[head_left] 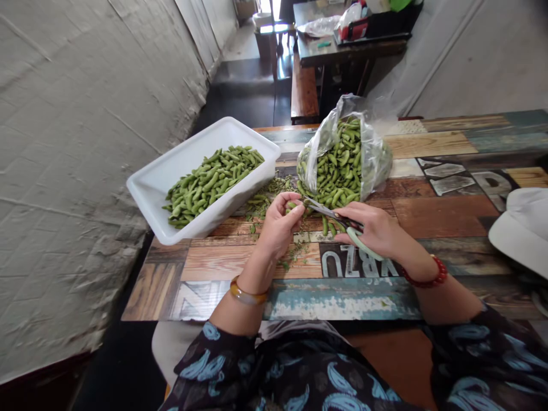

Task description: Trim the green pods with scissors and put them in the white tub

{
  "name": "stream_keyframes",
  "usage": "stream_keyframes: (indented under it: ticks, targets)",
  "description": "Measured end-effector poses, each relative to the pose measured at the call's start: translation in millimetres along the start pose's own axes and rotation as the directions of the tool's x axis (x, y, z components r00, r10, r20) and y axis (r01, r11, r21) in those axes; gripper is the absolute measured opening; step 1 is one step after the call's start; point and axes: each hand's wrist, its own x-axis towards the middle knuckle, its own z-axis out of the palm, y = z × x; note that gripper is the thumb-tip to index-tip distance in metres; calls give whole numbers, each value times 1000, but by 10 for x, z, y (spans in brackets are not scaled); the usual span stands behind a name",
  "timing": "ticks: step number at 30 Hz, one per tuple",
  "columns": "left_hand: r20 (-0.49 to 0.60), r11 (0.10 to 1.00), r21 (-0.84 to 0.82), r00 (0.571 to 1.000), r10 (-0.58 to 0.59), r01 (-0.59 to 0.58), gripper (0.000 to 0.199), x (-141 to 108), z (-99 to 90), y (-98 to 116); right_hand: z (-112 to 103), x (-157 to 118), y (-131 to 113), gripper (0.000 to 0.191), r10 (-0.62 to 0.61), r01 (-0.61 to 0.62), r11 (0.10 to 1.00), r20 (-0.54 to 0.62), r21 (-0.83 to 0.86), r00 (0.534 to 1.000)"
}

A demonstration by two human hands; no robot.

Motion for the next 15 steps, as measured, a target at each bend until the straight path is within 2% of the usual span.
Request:
stream_keyframes:
  ticks: [4, 9, 12, 15]
  targets:
    - [-8, 1000, 4, 1000, -22, 22, 37, 3, -8, 7, 3, 0, -19, 34, -30, 31, 998, -15, 48, 999]
    - [22, 999, -31, 999, -33, 33, 37, 41, -65, 17, -34, 10, -15, 30, 4, -2, 993, -12, 116, 1000]
    - [22, 1000, 18, 999, -23, 23, 43, 33, -61, 19, -41, 9, -13, 30, -4, 6, 994, -23, 106, 1000]
    - [33, 993, 98, 997, -65, 61, 43, 14, -44, 15, -38, 5, -15, 31, -22, 24, 996, -34, 81, 999]
